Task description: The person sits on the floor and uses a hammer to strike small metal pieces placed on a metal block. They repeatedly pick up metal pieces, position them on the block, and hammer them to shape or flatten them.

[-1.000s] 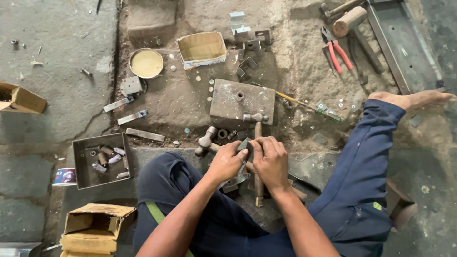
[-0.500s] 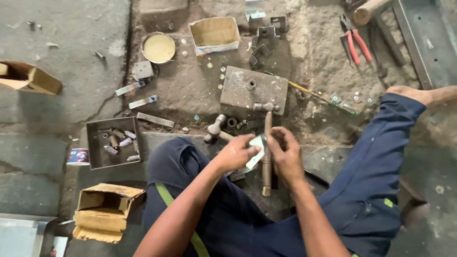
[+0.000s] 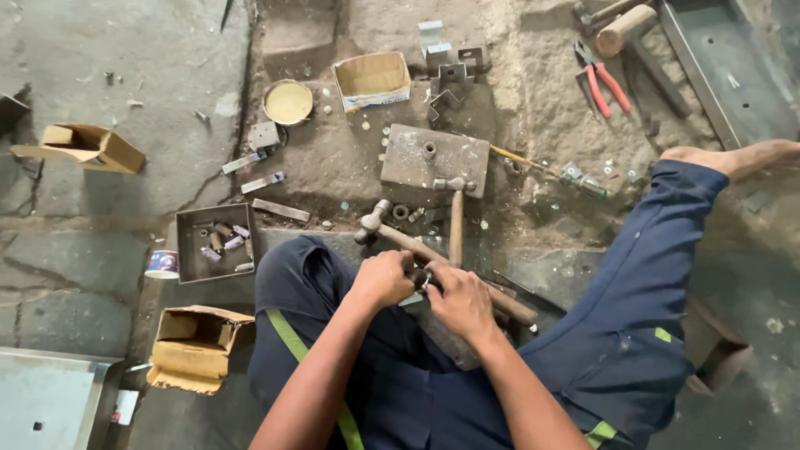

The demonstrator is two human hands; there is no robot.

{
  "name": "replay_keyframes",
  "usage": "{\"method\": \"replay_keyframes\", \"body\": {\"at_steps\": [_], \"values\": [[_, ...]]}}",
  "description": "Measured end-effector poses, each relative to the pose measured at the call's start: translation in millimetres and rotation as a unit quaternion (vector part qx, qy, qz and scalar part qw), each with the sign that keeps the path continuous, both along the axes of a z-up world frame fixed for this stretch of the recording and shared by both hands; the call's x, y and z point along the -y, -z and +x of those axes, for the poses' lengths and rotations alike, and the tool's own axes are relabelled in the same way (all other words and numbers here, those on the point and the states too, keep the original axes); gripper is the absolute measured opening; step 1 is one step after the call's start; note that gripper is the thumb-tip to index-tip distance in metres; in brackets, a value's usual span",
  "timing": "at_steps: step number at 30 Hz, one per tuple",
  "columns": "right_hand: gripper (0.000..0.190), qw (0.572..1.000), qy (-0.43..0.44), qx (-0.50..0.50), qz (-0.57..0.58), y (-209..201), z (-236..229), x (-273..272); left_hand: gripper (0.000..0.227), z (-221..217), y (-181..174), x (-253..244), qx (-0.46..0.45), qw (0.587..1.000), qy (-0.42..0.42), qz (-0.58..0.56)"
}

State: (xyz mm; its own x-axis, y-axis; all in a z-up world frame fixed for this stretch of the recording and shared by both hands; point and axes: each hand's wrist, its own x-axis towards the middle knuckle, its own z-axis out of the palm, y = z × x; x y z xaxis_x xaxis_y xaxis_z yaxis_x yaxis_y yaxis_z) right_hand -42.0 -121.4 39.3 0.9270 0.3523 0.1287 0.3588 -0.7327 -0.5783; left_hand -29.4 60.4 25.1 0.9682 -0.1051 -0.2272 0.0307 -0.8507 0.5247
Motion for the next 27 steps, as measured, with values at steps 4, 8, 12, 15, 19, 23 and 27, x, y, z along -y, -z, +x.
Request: {"method": "replay_keyframes", "body": {"at_steps": [4, 8, 12, 15, 19, 23, 27], "values": [[0.034, 0.998, -0.015, 0.051, 0.025, 9, -5, 5, 0.037, -3, 5, 2, 0.009, 1.0, -0.008, 0.001], [0.033, 0.997, -0.016, 0.066, 0.038, 9, -2, 5, 0.039, -1, -3, 7, -0.011, 1.0, -0.017, 0.01], [0.033, 0.999, -0.016, 0.043, 0.022, 0, 0, 1, 0.042, 1, -4, 8, -0.009, 0.999, -0.016, 0.039], [0.035, 0.997, -0.019, 0.06, 0.035, -4, 2, -1, 0.043, 3, 0, 6, -0.013, 0.999, -0.005, 0.053], [0.031, 0.977, 0.108, -0.082, 0.167, -1, 12, 8, 0.03, 17, -5, 1, 0.065, 0.997, -0.045, 0.026], [0.034, 0.957, 0.23, -0.028, 0.178, 17, 44, 33, 0.028, 83, -19, -12, 0.177, 0.977, -0.113, -0.017], [0.032, 0.944, 0.248, -0.04, 0.214, 48, 71, 39, 0.031, 206, -14, -7, 0.271, 0.955, -0.114, -0.03]]}}
